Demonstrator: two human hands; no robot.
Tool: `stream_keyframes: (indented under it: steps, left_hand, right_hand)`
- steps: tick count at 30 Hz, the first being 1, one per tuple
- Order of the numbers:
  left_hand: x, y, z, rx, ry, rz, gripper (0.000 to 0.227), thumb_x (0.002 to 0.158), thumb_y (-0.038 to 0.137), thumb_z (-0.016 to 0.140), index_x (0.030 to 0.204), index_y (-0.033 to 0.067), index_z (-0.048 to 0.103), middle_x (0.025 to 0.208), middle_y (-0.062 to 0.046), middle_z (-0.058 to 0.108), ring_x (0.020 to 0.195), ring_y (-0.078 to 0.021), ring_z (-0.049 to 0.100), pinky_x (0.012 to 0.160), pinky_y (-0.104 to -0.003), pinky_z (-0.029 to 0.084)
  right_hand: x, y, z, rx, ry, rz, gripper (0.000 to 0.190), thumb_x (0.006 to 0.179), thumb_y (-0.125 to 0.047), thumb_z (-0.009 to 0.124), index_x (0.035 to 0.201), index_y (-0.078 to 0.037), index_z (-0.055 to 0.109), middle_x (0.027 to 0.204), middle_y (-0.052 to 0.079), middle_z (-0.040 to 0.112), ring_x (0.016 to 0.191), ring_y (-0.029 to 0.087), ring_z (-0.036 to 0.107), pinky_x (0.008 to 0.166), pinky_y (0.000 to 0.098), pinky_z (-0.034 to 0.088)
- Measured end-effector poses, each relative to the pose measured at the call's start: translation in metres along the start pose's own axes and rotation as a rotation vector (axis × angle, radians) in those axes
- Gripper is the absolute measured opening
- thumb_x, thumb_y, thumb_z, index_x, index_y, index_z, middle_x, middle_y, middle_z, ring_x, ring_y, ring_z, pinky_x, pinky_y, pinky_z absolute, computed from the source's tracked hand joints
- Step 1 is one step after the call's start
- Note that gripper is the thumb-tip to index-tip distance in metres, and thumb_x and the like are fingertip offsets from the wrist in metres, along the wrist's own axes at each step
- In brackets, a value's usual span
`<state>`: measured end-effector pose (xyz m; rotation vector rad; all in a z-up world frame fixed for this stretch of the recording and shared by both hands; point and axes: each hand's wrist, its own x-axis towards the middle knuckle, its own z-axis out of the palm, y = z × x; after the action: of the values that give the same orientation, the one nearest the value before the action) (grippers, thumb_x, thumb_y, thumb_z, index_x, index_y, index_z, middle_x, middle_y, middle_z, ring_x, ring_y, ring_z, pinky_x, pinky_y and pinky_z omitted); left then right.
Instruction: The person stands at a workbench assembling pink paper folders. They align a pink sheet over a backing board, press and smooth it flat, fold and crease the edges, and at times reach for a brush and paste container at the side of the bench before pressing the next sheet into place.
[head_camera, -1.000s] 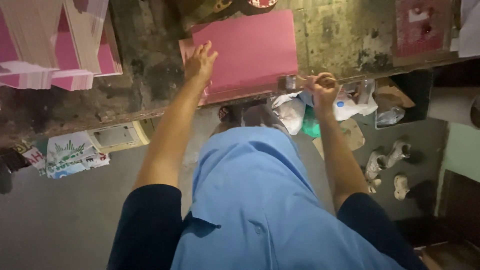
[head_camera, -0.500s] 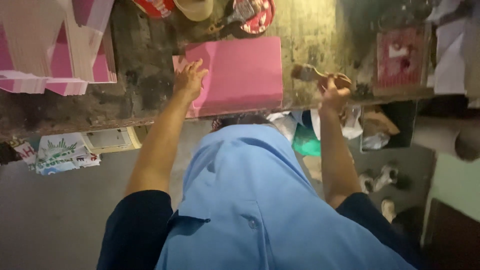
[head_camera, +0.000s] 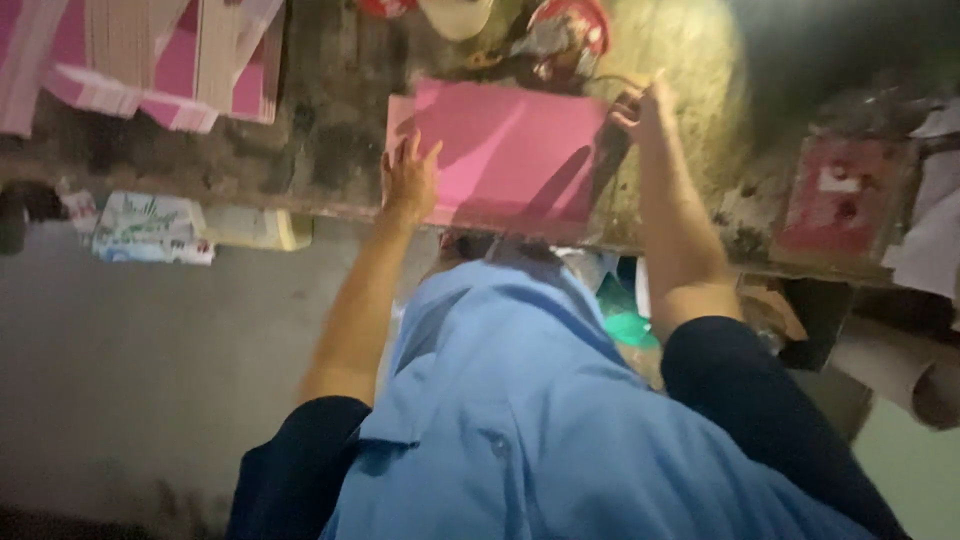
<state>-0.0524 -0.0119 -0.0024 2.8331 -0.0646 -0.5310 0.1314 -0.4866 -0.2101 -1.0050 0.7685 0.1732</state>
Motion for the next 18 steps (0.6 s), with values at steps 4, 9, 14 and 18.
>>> stream_keyframes:
  steps: [4,9,14,18]
  left_hand:
    - [-0.017,-0.027,0.035,-0.186,0.352,0.011,0.049,0.099,0.006,0.063,0.146,0.0186,0.056,0.153,-0.014,0.041,0.14,-0.0358,0.044,0.112,-0.061,0.033]
    - [-0.041,-0.034,0.037,-0.309,0.301,0.017,0.051,0.098,0.0,0.057,0.145,0.0184,0.056,0.153,-0.008,0.046,0.139,-0.0294,0.05,0.115,-0.049,0.038]
    - [-0.07,-0.021,0.014,-0.45,0.466,0.033,0.047,0.099,-0.008,0.049,0.139,0.016,0.06,0.135,-0.008,0.061,0.129,-0.0283,0.058,0.11,-0.043,0.045]
    - [-0.099,-0.008,0.001,-0.498,0.422,0.084,0.06,0.092,-0.018,0.044,0.142,0.012,0.057,0.136,-0.013,0.06,0.132,-0.0324,0.054,0.112,-0.047,0.041]
  right_hand:
    - [-0.088,-0.027,-0.015,-0.26,-0.104,0.033,0.088,0.101,-0.067,0.066,0.157,-0.013,0.025,0.151,0.02,0.04,0.122,0.039,0.068,0.091,0.0507,0.07]
    - [-0.237,0.001,-0.022,-0.357,-0.079,-0.049,0.026,0.103,-0.042,0.073,0.108,-0.016,0.07,0.09,0.006,0.065,0.076,0.018,0.068,0.064,0.0362,0.054]
    - [-0.301,0.099,-0.08,-0.755,0.071,-0.399,0.039,0.098,-0.017,0.075,0.134,-0.007,0.068,0.101,0.015,0.07,0.086,0.021,0.067,0.074,0.0359,0.058]
    - [-0.348,0.109,-0.054,-0.998,0.138,-0.38,0.056,0.094,-0.027,0.077,0.146,-0.013,0.06,0.116,0.021,0.071,0.106,0.034,0.07,0.088,0.0463,0.056]
